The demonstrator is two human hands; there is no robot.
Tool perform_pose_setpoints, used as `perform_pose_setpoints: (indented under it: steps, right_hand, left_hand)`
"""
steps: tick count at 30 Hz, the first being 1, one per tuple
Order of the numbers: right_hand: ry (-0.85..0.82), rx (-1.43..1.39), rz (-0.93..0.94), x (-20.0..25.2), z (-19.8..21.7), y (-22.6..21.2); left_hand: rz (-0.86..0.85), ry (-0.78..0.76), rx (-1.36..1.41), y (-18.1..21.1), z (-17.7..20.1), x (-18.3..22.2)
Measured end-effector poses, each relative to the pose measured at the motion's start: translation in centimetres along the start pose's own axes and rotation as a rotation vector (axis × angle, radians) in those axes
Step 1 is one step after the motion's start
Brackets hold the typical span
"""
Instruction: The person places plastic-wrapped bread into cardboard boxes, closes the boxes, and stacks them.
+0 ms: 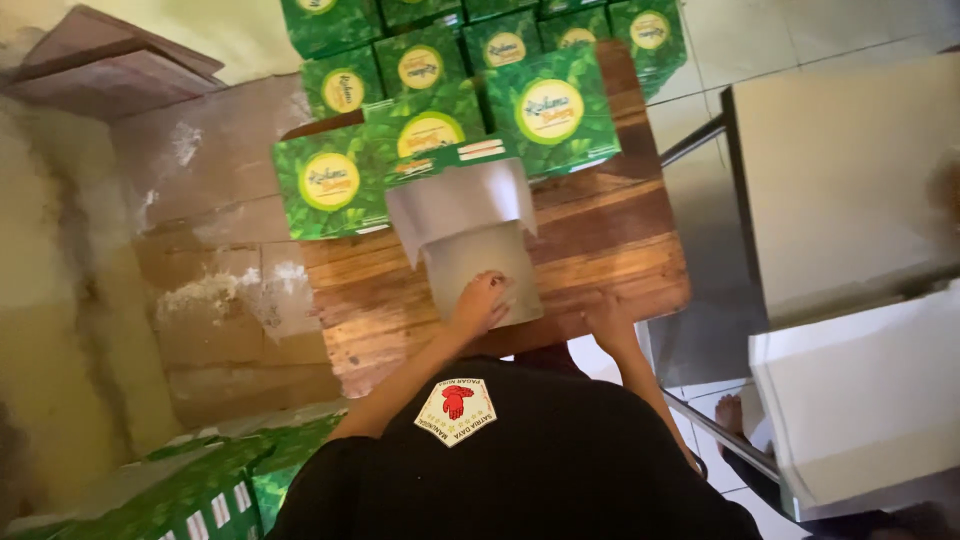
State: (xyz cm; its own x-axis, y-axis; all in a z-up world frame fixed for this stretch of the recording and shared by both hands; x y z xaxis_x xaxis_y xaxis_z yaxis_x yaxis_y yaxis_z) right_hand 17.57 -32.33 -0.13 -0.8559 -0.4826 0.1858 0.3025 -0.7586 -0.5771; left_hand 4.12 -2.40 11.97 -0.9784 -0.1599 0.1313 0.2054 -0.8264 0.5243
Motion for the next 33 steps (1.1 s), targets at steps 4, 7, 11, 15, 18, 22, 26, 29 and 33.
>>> perform_pose_setpoints:
  steps: [4, 7, 11, 15, 18, 22, 26, 29, 33]
  right_hand:
    - [0.351, 0.185, 0.267, -2.7, 7.2, -0.2]
    - [0.429, 0.134, 0.110, -3.8, 15.8, -0.3]
    - [0.492, -0.401, -0.042, -5.5, 25.4, 3.2]
    - [0.672, -0.748, -0.150, -8.1, 29.3, 14.2]
    - [0.785, -1.075, -0.267, -10.1, 31.5, 25.0]
    - [1.112, -1.623, -0.336, -13.0, 33.1, 42.0]
    - [1.130, -1.994, -0.197, -14.0, 38.5, 44.2]
    - [1.437, -2.113, -0.312, -16.9, 38.6, 52.3]
    - [1.528, -2.192, -0.337, -16.4, 42.7, 47.6]
  left_hand:
    - [0.016, 0.104, 0.047, 3.3, 0.4, -3.5]
    - [-0.028, 0.119, 0.122, 6.9, -0.5, -5.8]
    - [-0.108, 0.125, 0.176, 10.5, -5.0, -10.9]
    - [-0.200, 0.103, 0.192, 15.5, -8.9, -17.6]
    - [-0.313, 0.156, 0.192, 21.4, -8.4, -21.4]
    - [-0.379, 0.139, 0.229, 27.3, -8.3, -25.4]
    - [-0.457, 0.155, 0.250, 28.6, -13.3, -28.4]
    - [-0.403, 0.077, 0.301, 30.3, -11.8, -26.1]
    - [-0.314, -0.061, 0.252, 29.7, -12.1, -23.9]
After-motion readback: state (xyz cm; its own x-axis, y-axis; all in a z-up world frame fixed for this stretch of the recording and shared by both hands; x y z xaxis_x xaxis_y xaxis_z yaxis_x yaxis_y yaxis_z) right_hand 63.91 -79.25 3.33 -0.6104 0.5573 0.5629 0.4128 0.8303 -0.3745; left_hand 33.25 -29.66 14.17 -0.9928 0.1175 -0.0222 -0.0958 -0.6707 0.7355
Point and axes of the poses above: each hand's wrist, its own x-axis away from the middle knuckle, its own z-axis out of the back of the hand, y = z × x, the point moved 4 cm from there along -x, towards the middle knuckle, and after that the axes turned 9 degrees about z, right-handed, at the moved point
